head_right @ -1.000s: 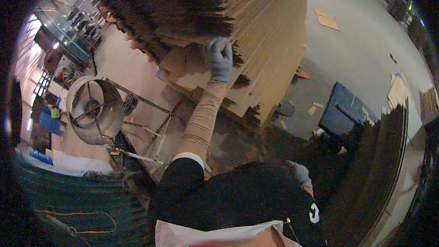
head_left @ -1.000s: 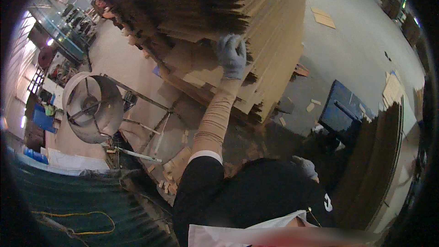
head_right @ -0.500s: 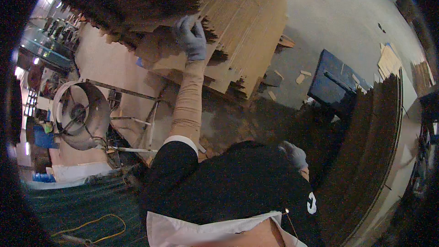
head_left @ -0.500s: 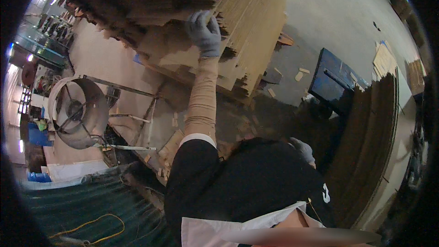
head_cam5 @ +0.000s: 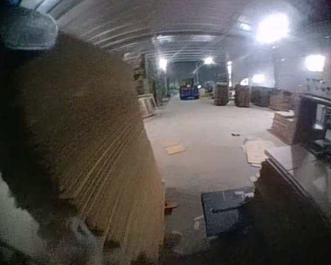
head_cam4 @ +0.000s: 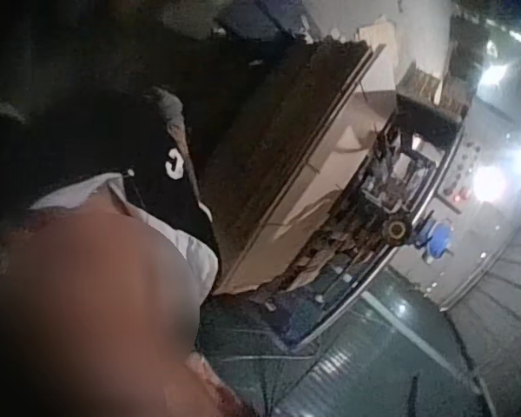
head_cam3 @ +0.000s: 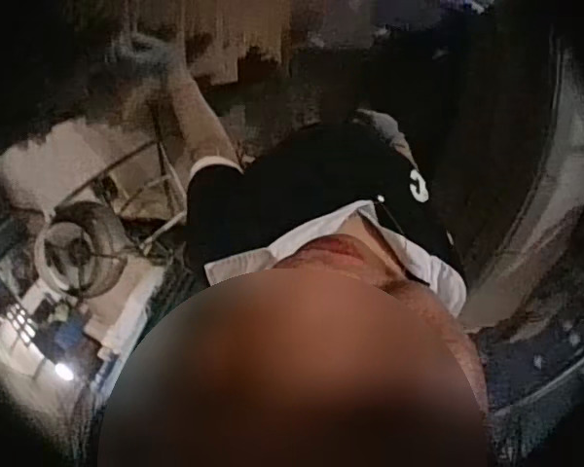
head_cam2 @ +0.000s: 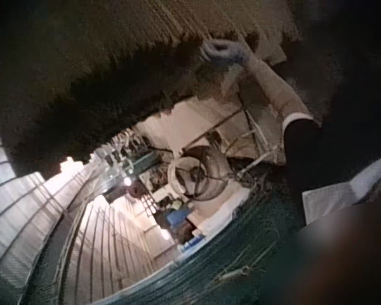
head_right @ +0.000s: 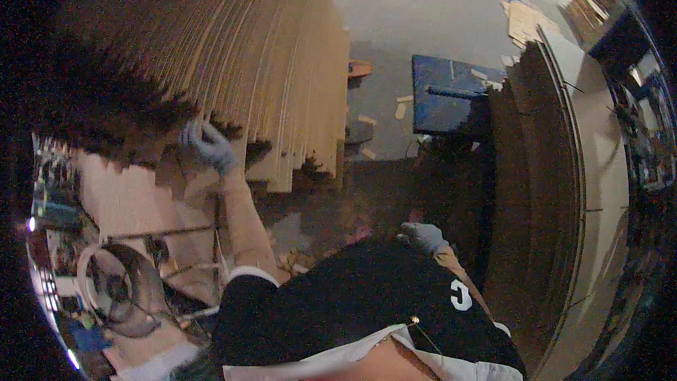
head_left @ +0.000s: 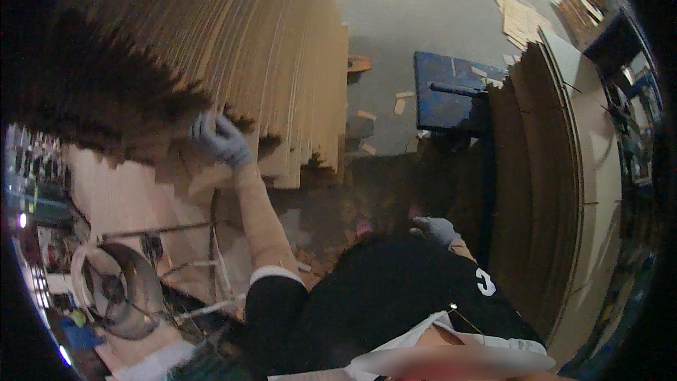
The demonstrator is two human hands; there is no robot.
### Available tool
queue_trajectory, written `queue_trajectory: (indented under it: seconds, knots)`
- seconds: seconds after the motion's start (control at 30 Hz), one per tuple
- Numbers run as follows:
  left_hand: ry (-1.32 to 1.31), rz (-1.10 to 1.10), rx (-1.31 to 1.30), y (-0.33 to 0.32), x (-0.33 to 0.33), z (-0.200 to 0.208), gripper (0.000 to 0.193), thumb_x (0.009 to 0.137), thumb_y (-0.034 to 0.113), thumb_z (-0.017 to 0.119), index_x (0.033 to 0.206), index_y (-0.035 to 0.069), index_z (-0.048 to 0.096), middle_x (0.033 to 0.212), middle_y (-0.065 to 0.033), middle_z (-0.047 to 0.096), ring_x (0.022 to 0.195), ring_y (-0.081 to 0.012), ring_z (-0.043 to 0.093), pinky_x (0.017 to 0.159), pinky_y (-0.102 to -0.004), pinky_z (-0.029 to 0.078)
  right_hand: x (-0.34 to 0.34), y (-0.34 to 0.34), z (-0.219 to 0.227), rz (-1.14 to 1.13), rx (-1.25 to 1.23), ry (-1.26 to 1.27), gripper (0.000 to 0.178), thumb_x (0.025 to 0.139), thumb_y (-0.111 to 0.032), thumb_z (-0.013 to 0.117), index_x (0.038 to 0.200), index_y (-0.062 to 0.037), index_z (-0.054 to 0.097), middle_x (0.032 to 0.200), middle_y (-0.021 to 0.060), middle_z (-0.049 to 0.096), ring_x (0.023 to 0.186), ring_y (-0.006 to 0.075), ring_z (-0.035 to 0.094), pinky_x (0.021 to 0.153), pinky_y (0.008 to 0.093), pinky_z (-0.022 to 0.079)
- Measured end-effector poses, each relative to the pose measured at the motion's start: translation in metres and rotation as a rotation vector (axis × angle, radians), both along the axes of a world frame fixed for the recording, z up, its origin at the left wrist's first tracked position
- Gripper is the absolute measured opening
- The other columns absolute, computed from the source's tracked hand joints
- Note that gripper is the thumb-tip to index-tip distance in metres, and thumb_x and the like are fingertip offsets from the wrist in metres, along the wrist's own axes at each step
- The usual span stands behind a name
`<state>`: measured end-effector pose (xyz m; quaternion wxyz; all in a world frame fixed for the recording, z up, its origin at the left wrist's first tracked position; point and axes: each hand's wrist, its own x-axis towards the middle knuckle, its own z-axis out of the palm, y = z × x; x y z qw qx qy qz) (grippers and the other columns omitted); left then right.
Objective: The person repeatedly picks flat cardboard sheets from a stack and places them onto a machine table, aligning them by hand. The person continues this repetitive stacking action throughout the clip.
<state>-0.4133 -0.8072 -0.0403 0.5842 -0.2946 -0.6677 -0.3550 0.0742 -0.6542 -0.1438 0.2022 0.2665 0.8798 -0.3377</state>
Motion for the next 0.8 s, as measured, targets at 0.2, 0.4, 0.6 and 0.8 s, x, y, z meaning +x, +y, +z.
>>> queue_trajectory:
  seconds: [0.2,0.4,0.6,0.8]
  knots:
    - [-0.182,-0.009,-0.030,0.003,0.033,0.008,0.029,0.095,0.021,0.056,0.113,0.000,0.057,0.116,-0.0201,0.058,0.111,-0.0357,0.052,0.099,-0.0484,0.039,0.013,0.009,0.029,-0.213,0.006,0.160,0.042,0.089,-0.043,0.058,0.114,-0.0086,0.059,0.121,0.0180,0.059,0.113,0.0368,0.055,0.093,0.0458,0.046]
    - [-0.568,-0.269,-0.063,0.087,0.179,-0.045,0.056,0.098,0.024,0.050,0.144,-0.001,0.030,0.147,-0.0233,0.032,0.129,-0.0392,0.038,0.110,-0.0449,0.030,0.097,0.060,0.060,-0.848,0.794,0.546,0.049,0.085,-0.029,0.067,0.125,-0.0031,0.055,0.140,0.0250,0.043,0.129,0.0426,0.041,0.105,0.0468,0.038]
    - [-0.813,-1.287,-0.473,0.268,0.354,-0.057,0.074,0.096,0.041,0.049,0.144,-0.008,0.022,0.146,-0.0279,0.030,0.131,-0.0388,0.037,0.107,-0.0457,0.033,0.244,0.095,0.116,-1.389,1.383,0.373,0.044,0.086,-0.017,0.064,0.125,-0.0016,0.055,0.140,0.0209,0.044,0.130,0.0398,0.041,0.110,0.0460,0.032]
    - [-0.740,-1.347,-0.778,0.451,0.460,0.057,0.077,0.092,0.052,0.048,0.136,-0.011,0.037,0.130,-0.0339,0.047,0.127,-0.0453,0.041,0.103,-0.0457,0.036,0.399,0.005,0.108,-1.568,1.745,0.027,0.044,0.090,-0.023,0.059,0.128,-0.0008,0.053,0.140,0.0211,0.044,0.131,0.0416,0.037,0.111,0.0491,0.029]
